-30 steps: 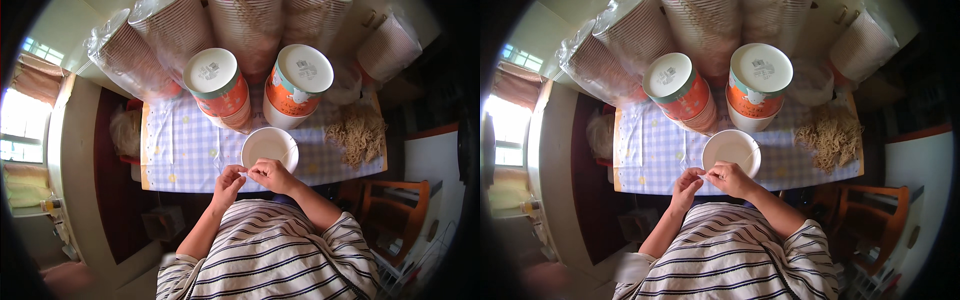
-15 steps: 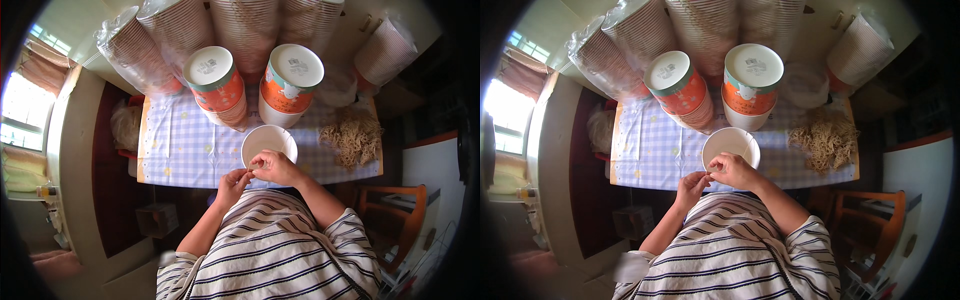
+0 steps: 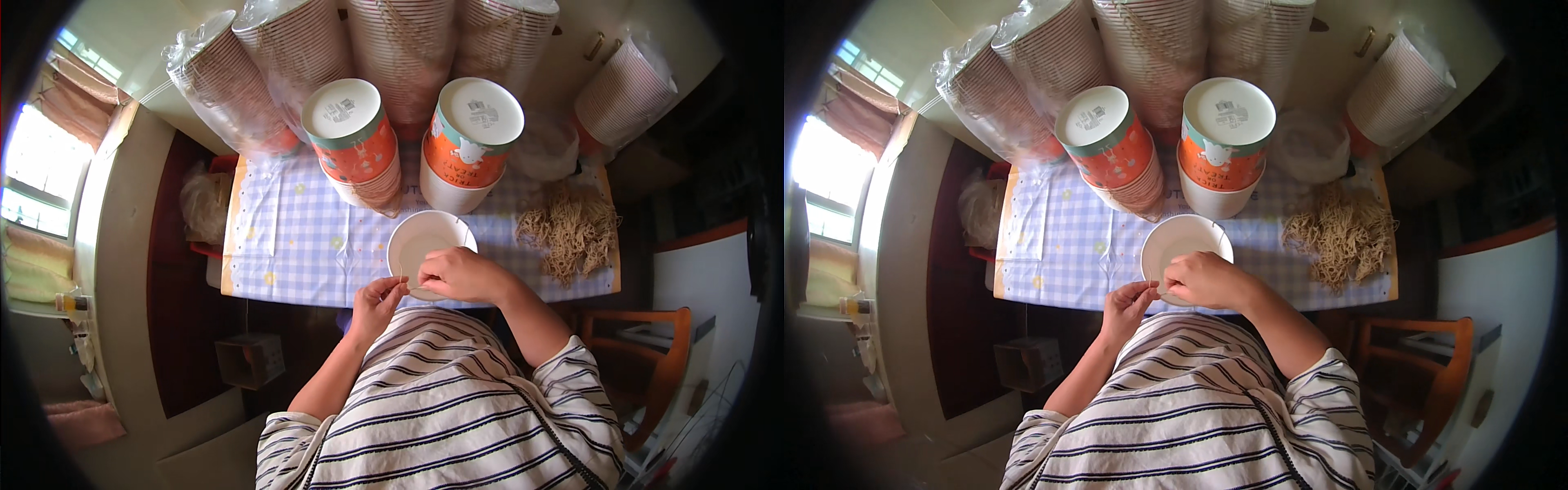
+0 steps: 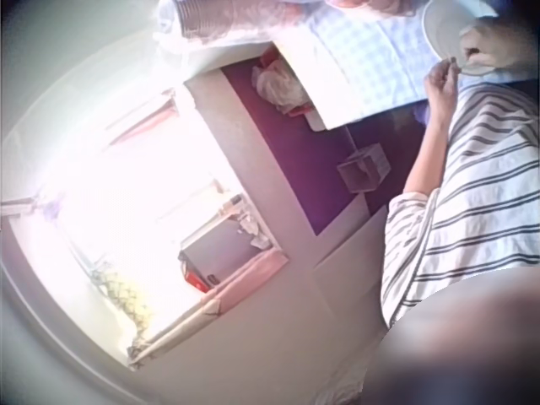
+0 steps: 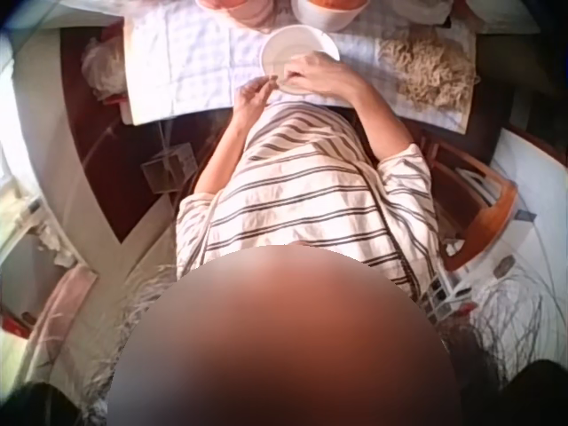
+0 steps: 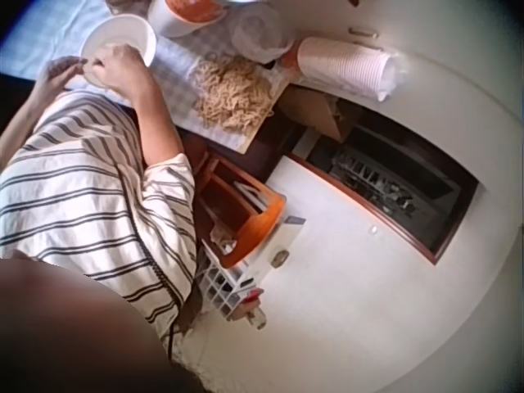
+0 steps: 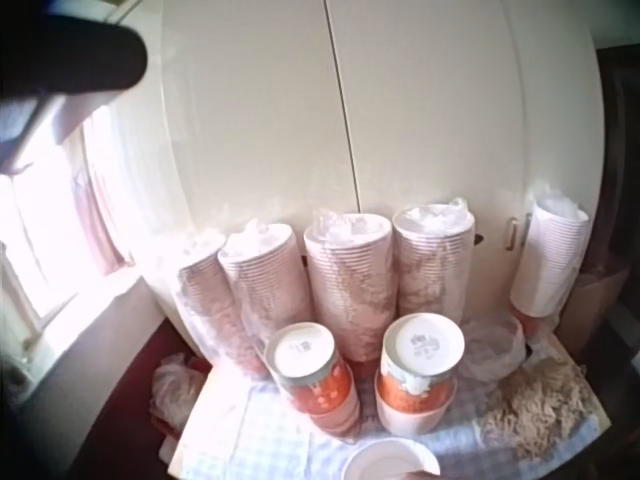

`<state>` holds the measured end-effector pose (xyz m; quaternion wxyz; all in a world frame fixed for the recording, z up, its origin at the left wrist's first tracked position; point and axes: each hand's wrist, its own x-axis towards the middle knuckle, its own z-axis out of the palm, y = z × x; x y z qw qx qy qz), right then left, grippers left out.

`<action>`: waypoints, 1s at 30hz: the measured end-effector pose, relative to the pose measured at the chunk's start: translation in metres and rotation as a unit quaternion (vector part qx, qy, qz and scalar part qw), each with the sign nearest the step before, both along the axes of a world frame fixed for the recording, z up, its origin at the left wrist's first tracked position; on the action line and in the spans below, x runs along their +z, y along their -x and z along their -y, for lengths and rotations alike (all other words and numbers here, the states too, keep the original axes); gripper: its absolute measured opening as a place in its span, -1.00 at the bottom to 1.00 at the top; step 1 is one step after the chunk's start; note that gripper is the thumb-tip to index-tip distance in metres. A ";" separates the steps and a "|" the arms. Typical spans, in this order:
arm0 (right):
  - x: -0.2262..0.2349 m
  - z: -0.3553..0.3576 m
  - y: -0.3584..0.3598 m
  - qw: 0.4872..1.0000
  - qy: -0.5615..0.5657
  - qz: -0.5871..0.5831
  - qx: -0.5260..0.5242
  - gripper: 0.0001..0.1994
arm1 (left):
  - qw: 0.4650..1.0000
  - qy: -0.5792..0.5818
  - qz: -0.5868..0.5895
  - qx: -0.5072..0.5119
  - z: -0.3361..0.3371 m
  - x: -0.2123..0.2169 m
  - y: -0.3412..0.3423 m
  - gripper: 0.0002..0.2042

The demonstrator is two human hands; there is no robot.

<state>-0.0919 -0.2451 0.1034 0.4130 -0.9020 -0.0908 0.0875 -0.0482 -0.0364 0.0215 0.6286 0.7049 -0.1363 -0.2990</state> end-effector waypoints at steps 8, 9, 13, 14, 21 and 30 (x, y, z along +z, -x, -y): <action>-0.011 -0.013 -0.029 0.983 -0.178 -0.039 0.035 -0.85 | 0.989 -0.036 0.027 -0.143 0.002 0.013 -0.009 -0.84; -0.015 -0.013 -0.031 0.978 -0.197 -0.071 0.018 -0.85 | 0.988 -0.036 0.027 -0.147 0.004 0.013 -0.010 -0.84; -0.037 -0.018 -0.027 0.980 -0.197 -0.016 -0.039 -0.85 | 0.988 0.010 0.022 -0.153 0.006 0.015 -0.012 -0.82; -0.039 -0.019 -0.024 0.979 -0.198 -0.017 -0.041 -0.85 | 0.989 0.015 -0.007 -0.146 0.006 0.015 -0.013 -0.81; -0.033 -0.007 0.004 0.956 0.015 0.218 -0.195 -0.88 | 0.990 0.011 -0.083 -0.114 0.006 0.013 -0.023 -0.77; -0.041 -0.029 0.026 0.962 0.038 0.209 -0.170 -0.85 | 0.989 0.002 -0.104 -0.107 0.005 0.016 -0.024 -0.77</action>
